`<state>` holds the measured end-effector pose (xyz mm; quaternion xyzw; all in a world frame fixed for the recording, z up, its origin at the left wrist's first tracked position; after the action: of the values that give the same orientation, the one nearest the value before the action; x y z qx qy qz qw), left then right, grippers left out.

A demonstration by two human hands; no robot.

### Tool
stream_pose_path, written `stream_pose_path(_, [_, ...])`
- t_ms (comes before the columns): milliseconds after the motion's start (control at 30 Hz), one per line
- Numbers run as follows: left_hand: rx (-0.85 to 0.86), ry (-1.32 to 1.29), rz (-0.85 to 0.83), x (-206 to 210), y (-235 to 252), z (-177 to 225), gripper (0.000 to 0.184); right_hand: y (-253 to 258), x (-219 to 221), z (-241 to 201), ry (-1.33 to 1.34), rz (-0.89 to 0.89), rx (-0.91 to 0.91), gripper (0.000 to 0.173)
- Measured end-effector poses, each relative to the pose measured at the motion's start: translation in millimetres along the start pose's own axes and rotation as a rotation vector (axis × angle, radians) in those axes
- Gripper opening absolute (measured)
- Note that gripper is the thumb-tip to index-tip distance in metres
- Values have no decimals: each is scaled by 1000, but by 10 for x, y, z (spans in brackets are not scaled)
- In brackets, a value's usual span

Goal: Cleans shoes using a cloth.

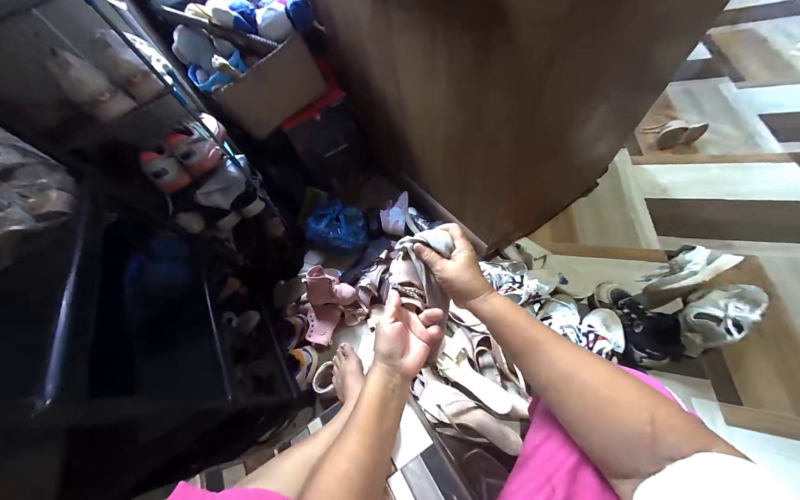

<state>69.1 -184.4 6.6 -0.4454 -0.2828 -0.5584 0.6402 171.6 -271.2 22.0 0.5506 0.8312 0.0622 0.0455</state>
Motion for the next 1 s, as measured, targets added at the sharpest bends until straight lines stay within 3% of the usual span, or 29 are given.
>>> stream_pose_path(100, [-1, 128, 145, 15, -24, -30, 25, -22, -4, 28, -115, 4, -27, 41])
stream_pose_path(200, [-35, 163, 106, 14, -35, -131, 7, 8, -72, -41, -258, 63, -70, 45])
stream_pose_path(267, [-44, 189, 103, -13, -7, -196, 14, 62, -143, -58, -246, 118, -77, 45])
stream_pose_path(433, [-23, 201, 196, -84, 37, -108, 5, 89, -233, -94, -76, 200, -105, 44])
stream_pose_path(567, [119, 113, 243, -150, 72, 119, 10, -17, -322, -348, -121, 290, -391, 41])
stream_pose_path(667, [132, 46, 248, -121, 46, 173, 11, -183, -177, -475, -161, 160, -511, 40])
stream_pose_path(767, [85, 10, 219, -44, -11, 154, 20, -311, 125, -251, -385, -55, -557, 41])
stream_pose_path(867, [81, -19, 190, -132, -13, 223, 24, -329, 221, -41, -569, -121, -659, 32])
stream_pose_path(933, [114, -38, 179, -176, 18, 287, 23, -295, 161, -42, -591, -163, -595, 34])
stream_pose_path(1000, [142, -48, 175, -184, 39, 320, 23, -272, 40, -144, -549, -120, -412, 41])
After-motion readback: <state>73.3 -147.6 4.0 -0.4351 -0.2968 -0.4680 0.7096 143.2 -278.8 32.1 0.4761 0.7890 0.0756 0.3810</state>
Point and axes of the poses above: each hand's wrist, its own y-axis towards the middle knuckle, its own x-axis out of the palm, z = x × y, the point moved 4 cm from there along y, towards the middle knuckle, and after that the axes turned 11 degrees about -z, right-handed, at the moved point
